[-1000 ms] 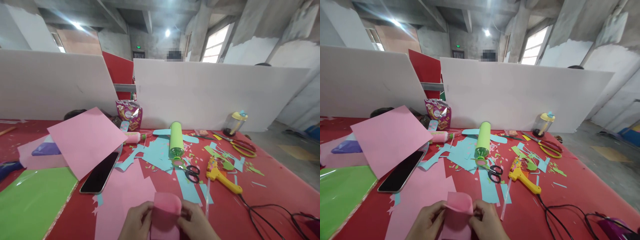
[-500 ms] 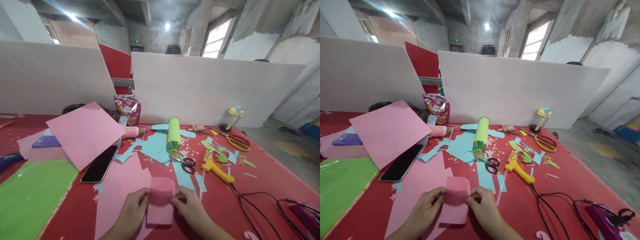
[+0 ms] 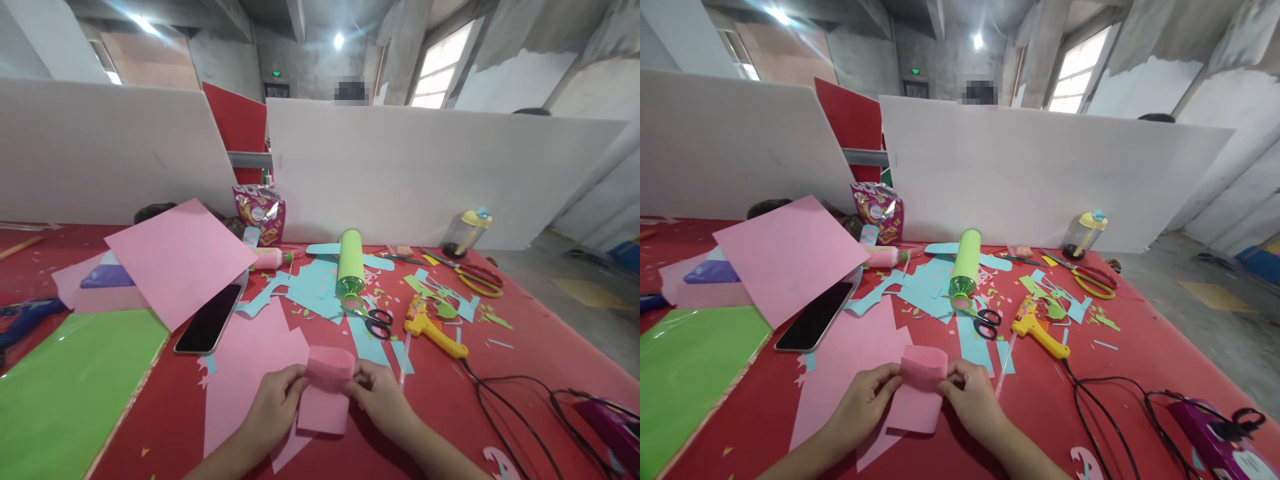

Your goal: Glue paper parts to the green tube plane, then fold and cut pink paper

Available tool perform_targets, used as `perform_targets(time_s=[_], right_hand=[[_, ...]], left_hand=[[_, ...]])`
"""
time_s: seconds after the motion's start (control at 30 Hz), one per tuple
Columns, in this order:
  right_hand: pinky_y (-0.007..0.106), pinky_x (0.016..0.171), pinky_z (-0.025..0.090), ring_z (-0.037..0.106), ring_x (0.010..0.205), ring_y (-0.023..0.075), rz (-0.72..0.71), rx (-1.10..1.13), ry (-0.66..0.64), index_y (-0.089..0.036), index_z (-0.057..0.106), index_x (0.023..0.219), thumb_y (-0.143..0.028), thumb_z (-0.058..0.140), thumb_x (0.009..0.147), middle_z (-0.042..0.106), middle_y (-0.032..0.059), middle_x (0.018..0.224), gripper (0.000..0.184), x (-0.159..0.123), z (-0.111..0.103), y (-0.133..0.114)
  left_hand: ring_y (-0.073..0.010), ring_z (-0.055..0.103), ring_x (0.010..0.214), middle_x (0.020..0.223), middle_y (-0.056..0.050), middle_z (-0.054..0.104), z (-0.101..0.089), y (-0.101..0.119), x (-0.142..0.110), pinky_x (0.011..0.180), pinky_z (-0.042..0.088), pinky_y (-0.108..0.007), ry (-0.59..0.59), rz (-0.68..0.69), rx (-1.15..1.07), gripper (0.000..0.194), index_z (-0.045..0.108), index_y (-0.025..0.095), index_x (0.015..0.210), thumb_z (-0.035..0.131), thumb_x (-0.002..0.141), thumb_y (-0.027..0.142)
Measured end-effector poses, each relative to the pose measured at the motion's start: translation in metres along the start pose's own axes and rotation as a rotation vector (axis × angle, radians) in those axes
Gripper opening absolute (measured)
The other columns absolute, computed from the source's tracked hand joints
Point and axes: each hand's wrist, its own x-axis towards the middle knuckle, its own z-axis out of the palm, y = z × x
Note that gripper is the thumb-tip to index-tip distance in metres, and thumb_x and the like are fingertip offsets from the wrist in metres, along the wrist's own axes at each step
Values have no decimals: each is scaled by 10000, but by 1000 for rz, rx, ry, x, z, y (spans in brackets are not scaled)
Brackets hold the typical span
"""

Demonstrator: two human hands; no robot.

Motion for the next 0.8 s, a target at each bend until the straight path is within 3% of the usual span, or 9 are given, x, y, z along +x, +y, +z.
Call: perform_targets(time_s=[0.27, 0.43, 0.8], right_hand=[[197, 450, 285, 381, 443, 74, -27, -41, 26, -162, 491, 514, -189, 490, 590, 446, -55, 439, 81, 0, -2, 3], [196, 449, 281, 393, 447, 76, -18, -90, -4, -159, 504, 512, -160, 464, 587, 458, -50, 448, 85, -1, -3, 2], [217, 472, 363, 494, 496, 109, -4, -19, -11, -167, 573, 686, -280, 516, 643, 575, -13, 549, 134, 0, -2, -7]], left_hand=[[-185, 612, 722, 789, -66, 686, -2, 3, -1, 670, 471, -237, -98, 21, -176, 311, 649, 145, 853, 380, 789, 288], [-181, 612, 752, 828, -66, 687, -4, 3, 1, 697, 471, -237, -66, 50, -175, 318, 647, 153, 876, 377, 804, 306], [-150, 524, 583, 579, -18, 576, -1, 3, 2, 551, 411, -221, -1, -71, -49, 328, 569, 149, 644, 376, 785, 374]])
